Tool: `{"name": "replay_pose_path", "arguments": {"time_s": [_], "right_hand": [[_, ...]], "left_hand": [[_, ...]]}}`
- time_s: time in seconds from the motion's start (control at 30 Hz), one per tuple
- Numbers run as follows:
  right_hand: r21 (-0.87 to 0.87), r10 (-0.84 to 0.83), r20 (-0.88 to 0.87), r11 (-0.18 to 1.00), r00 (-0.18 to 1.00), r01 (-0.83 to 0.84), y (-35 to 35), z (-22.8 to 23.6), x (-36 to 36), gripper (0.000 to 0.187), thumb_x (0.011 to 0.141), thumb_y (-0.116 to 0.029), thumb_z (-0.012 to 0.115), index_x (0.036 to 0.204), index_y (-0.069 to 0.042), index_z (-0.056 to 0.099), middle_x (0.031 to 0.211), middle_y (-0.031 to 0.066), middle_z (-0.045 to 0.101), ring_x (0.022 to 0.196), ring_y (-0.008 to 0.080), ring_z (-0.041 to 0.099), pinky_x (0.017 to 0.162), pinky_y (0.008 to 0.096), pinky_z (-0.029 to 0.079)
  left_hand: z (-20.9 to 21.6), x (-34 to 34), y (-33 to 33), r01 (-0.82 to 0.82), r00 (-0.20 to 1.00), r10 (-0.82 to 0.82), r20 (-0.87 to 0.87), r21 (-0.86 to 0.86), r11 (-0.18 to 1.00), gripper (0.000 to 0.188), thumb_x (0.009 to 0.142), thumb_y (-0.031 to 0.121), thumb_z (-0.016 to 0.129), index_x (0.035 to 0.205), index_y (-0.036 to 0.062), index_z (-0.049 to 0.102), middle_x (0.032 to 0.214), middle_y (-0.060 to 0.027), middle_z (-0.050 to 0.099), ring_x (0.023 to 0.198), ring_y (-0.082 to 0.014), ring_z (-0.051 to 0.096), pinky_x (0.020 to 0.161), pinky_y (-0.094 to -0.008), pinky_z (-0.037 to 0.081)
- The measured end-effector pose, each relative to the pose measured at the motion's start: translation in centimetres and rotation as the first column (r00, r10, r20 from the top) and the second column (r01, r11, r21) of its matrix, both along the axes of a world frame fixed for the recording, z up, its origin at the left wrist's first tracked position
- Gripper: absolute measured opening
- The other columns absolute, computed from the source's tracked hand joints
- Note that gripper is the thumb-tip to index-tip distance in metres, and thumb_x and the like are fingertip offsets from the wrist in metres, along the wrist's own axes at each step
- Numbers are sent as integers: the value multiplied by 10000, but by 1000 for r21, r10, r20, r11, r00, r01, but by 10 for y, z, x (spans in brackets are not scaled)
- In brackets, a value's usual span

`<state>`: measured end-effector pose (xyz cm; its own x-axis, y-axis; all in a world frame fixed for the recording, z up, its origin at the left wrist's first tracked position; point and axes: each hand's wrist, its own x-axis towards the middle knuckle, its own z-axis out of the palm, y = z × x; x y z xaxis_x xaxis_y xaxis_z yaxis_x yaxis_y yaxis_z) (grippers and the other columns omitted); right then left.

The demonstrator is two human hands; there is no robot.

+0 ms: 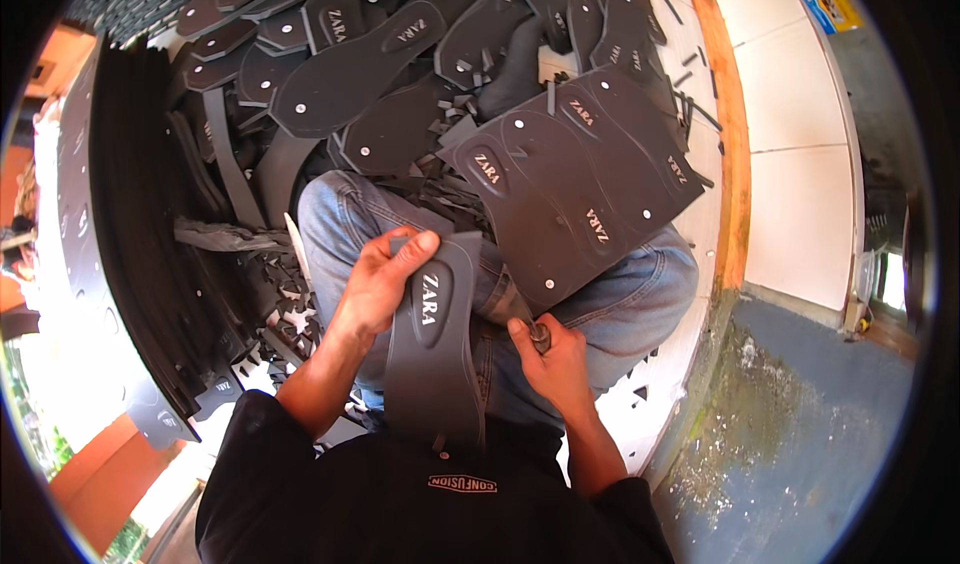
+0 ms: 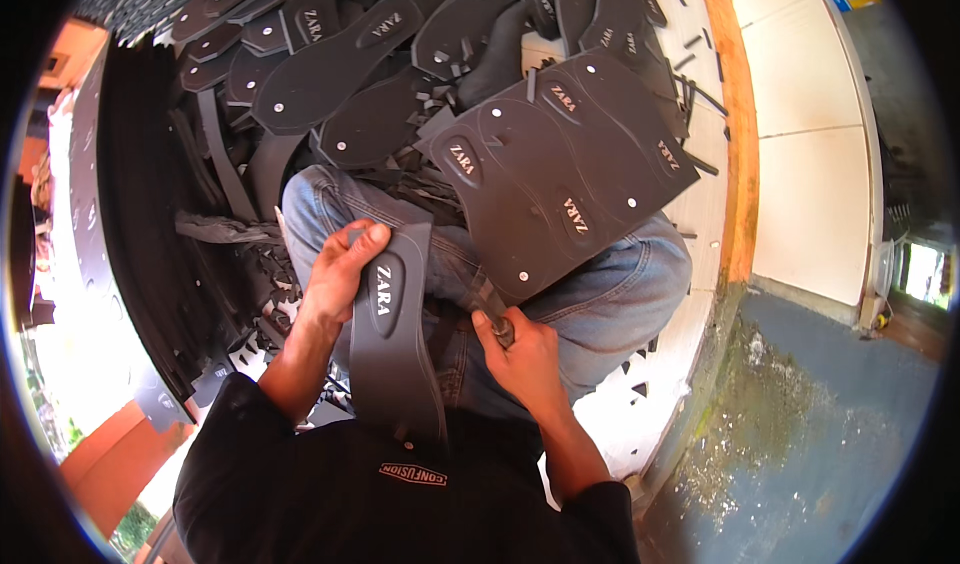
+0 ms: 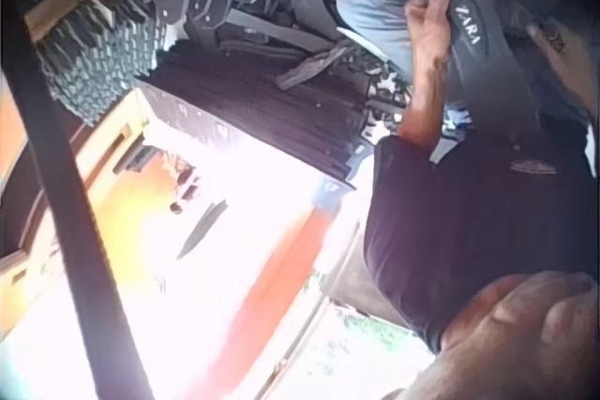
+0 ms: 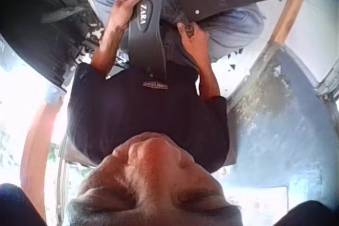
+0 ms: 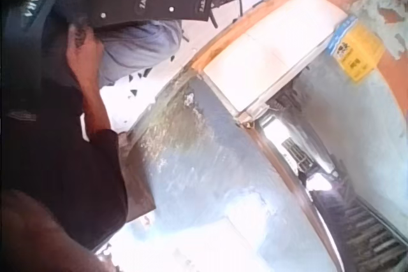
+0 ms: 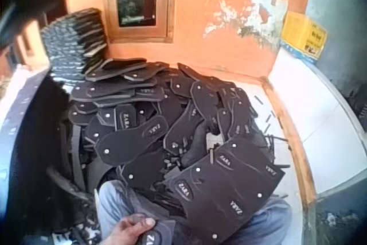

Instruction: The person uses a knife to trim the edges of several shoe insoles by hand while sitting on the floor among a pile of components.

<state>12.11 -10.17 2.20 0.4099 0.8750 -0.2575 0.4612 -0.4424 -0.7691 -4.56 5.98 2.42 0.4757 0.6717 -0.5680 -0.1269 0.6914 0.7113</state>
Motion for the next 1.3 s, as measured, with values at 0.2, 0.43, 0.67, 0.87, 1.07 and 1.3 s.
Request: {"name": "replay_pose_path", "arguments": {"time_s": [0.2,0.43,0.67,0.87,1.07,1.3], "right_hand": [[-57,2,71,998,997,2,-2,-2,2,316,817,-243,646,630,-24,516,482,150,502,471,354,545,453,407,412],[8,92,182,995,979,-95,11,-4,12,348,820,-198,646,599,10,476,486,181,463,419,326,498,442,391,365],[114,-28,56,993,998,22,66,11,34,272,805,-219,640,813,53,622,662,228,601,621,386,598,575,414,451],[-44,-438,-163,898,884,437,6,-4,70,307,860,-211,630,664,5,535,522,-29,423,518,64,368,472,257,319],[45,-387,-53,920,921,389,-14,11,41,351,846,-191,651,605,-19,463,472,3,377,462,79,327,425,283,287],[-16,-301,225,950,927,312,-27,8,38,281,814,-162,650,629,-18,496,479,142,486,417,302,501,430,380,379]], "left_hand": [[7,12,-6,149,988,-149,35,-4,989,306,868,305,630,896,1,608,739,-42,638,627,-80,604,555,-201,490],[16,15,-8,326,945,-327,3,75,942,294,863,246,645,991,-18,642,848,-41,660,777,-78,590,709,-221,478],[14,15,-9,246,965,-231,-126,120,962,295,861,258,645,983,-11,630,864,-56,654,801,-100,596,722,-237,479],[2,3,16,-568,815,553,174,54,821,171,883,148,577,996,22,557,892,-93,647,822,-167,643,725,-300,558],[9,77,-46,-79,889,218,403,-334,939,228,787,50,683,992,91,594,909,-3,640,809,-121,610,658,-262,497],[10,94,-68,-19,913,142,383,-309,951,195,811,136,692,969,82,591,869,5,638,752,-99,604,642,-238,496]]}}
